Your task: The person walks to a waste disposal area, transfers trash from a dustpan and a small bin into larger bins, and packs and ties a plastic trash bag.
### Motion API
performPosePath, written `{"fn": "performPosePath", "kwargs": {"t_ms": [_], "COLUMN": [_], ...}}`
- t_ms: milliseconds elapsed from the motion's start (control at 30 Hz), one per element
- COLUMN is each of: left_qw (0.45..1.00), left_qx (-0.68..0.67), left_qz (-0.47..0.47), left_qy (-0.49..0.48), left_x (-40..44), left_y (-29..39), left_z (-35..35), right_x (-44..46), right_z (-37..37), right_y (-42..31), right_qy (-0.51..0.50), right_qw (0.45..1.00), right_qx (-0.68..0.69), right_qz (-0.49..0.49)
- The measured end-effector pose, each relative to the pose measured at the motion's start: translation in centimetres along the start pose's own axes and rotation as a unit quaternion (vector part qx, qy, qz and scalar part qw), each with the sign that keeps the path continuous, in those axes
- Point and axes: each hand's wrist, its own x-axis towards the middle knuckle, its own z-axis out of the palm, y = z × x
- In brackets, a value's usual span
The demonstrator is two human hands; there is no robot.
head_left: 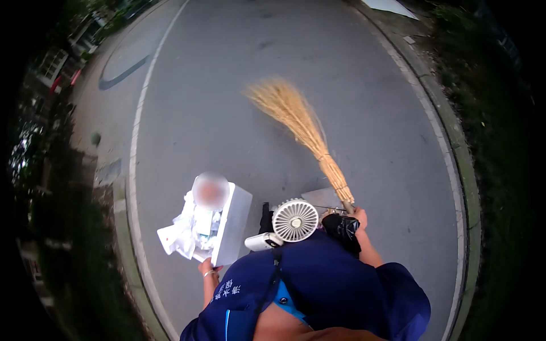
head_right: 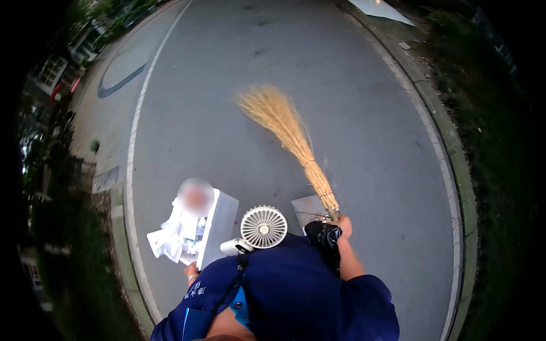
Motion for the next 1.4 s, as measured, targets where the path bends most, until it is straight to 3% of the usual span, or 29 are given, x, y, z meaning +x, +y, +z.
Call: {"fn": "performPosePath", "kwargs": {"t_ms": [267, 533, 700, 800, 1000, 1100, 1200, 1400], "left_qw": [0.998, 0.997, 0.997, 0.997, 0.996, 0.995, 0.995, 0.996], "left_qx": [0.048, 0.055, 0.050, 0.046, 0.051, 0.055, 0.058, 0.057], "left_qz": [0.016, 0.030, 0.036, 0.039, 0.045, 0.045, 0.047, 0.046], "left_qy": [-0.042, -0.052, -0.051, -0.051, -0.059, -0.063, -0.066, -0.050], "left_x": [9.7, 2.6, -3.1, -6.4, -12.5, -15.8, -18.9, -24.8], "left_y": [13.2, 12.7, 11.1, 10.4, 9.7, 8.5, 7.8, 5.6], "left_z": [15.7, 34.9, 46.7, 54.1, 67.9, 75.0, 81.5, 92.5], "right_x": [11.6, 30.5, 42.7, 49.6, 64.2, 70.4, 75.9, 88.1], "right_z": [0.8, -6.3, -12.3, -17.5, -20.8, -25.3, -25.5, -32.5], "right_y": [-17.1, -14.9, -13.0, -14.7, -12.3, -10.8, -8.6, -5.9], "right_qy": [-0.038, 0.051, -0.031, 0.031, 0.030, -0.028, 0.010, 0.034], "right_qw": [0.998, 0.997, 0.998, 0.999, 0.999, 0.999, 0.999, 0.997], "right_qx": [-0.003, 0.051, 0.059, 0.031, 0.045, 0.045, 0.032, 0.072], "right_qz": [0.057, 0.008, 0.007, 0.026, 0.003, 0.012, 0.012, 0.010]}}
